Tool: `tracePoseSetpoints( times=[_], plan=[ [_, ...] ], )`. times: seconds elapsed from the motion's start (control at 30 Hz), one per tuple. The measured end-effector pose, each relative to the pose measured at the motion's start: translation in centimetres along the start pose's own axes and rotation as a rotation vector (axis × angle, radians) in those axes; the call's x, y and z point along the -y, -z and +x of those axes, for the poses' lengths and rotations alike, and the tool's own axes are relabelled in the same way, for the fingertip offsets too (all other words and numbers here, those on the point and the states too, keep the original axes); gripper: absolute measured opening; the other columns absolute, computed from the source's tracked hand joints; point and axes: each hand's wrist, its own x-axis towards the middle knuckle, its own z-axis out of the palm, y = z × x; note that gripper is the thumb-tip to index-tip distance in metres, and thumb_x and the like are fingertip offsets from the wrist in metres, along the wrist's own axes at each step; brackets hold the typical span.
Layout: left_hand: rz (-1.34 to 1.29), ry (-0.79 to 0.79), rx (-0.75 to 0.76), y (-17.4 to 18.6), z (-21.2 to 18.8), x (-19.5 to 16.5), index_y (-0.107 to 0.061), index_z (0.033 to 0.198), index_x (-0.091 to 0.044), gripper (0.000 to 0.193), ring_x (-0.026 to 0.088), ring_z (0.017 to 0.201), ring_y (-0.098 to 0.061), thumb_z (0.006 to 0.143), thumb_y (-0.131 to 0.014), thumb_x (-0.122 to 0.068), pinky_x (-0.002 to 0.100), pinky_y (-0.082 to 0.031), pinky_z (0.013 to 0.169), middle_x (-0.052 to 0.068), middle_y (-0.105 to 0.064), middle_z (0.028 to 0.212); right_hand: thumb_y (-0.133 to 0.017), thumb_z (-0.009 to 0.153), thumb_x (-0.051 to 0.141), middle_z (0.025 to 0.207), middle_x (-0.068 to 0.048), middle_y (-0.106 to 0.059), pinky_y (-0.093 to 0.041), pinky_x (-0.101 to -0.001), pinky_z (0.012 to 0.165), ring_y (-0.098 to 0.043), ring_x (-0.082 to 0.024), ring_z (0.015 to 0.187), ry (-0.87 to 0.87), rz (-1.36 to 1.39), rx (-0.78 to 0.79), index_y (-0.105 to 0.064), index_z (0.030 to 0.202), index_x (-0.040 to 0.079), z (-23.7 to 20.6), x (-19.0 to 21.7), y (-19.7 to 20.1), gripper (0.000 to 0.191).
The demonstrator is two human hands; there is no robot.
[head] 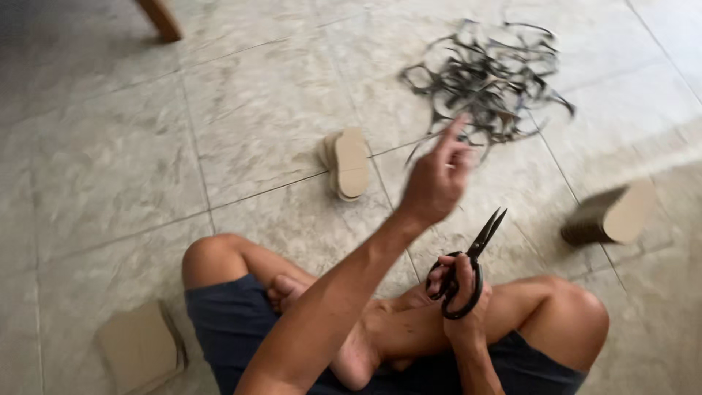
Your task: The person sits on the floor cutting sandal sole shapes out of cardboard sheets with scissors, following traced outlines. They trim the edges of each cut sole, set finished soles on a growing pile, and pick up new cardboard sheets to cut more.
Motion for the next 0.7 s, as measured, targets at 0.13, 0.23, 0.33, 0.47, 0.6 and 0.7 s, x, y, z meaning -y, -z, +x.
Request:
tracePoseSetpoints(
  times=[0.13,0.23,0.33,0.47,0.6,0.7],
  plan=[
    [0.081,0.073,0.226,0.8,-3.7,-0.7,-0.065,0.134,-0.010,0.039,0.022,0.074,-0.071,0.098,-0.060,-0.023,0.035,-0.058,0.071,0.014,-0.072,0.083,-0.057,0.101,0.028,0.070,-0.009,-0.066,-0.044,-0.0289,0.044,-0.058,-0.016,0.050,-0.210,0.123,-0.005,-0.068,0.098,-0.001,1.1,0.3,-1.0,0.031],
    [0.023,0.265,0.218,4.1,-9.1,1.1,-0.065,0.131,-0.006,0.034,0.017,0.073,-0.066,0.099,-0.061,-0.017,0.033,-0.055,0.069,0.010,-0.072,0.085,-0.064,0.098,0.023,0.069,-0.008,-0.065,-0.045,-0.0274,0.047,-0.058,-0.014,0.053,-0.160,-0.100,0.075,-0.069,0.095,-0.004,0.3,-0.6,-1.0,0.027],
    [-0.144,0.350,-0.035,9.1,-14.5,2.3,-0.064,0.129,-0.002,0.030,0.011,0.081,-0.071,0.101,-0.057,-0.011,0.028,-0.059,0.075,0.007,-0.074,0.089,-0.070,0.094,0.018,0.071,-0.005,-0.062,-0.045,-0.0264,0.049,-0.057,-0.013,0.054,-0.124,-0.254,0.135,-0.074,0.098,-0.001,-0.3,-2.1,-0.8,0.020],
    [0.034,0.325,-0.116,17.2,-21.9,0.9,-0.066,0.127,-0.005,0.029,0.012,0.083,-0.075,0.100,-0.059,-0.013,0.027,-0.061,0.076,0.007,-0.076,0.094,-0.072,0.093,0.013,0.071,-0.006,-0.061,-0.048,-0.0300,0.049,-0.057,-0.015,0.056,-0.202,-0.092,0.144,-0.065,0.098,-0.001,0.4,-3.9,-0.7,0.016],
    [0.310,0.189,-0.420,24.8,-27.3,-0.3,-0.067,0.127,-0.003,0.027,0.015,0.087,-0.075,0.102,-0.061,-0.013,0.029,-0.059,0.077,0.009,-0.076,0.098,-0.069,0.095,0.012,0.078,-0.006,-0.064,-0.050,-0.0315,0.058,-0.061,-0.015,0.065,-0.147,-0.177,0.214,-0.065,0.108,0.000,-0.8,-4.7,-0.9,0.018],
    [0.486,0.389,-0.647,30.4,-30.2,0.2,-0.068,0.128,-0.005,0.029,0.017,0.081,-0.072,0.100,-0.061,-0.015,0.029,-0.057,0.072,0.008,-0.075,0.094,-0.068,0.097,0.014,0.082,-0.008,-0.068,-0.051,-0.0342,0.073,-0.065,-0.016,0.072,0.023,-0.481,0.376,-0.069,0.111,0.000,-1.2,-4.4,-1.5,0.020]
  ],
)
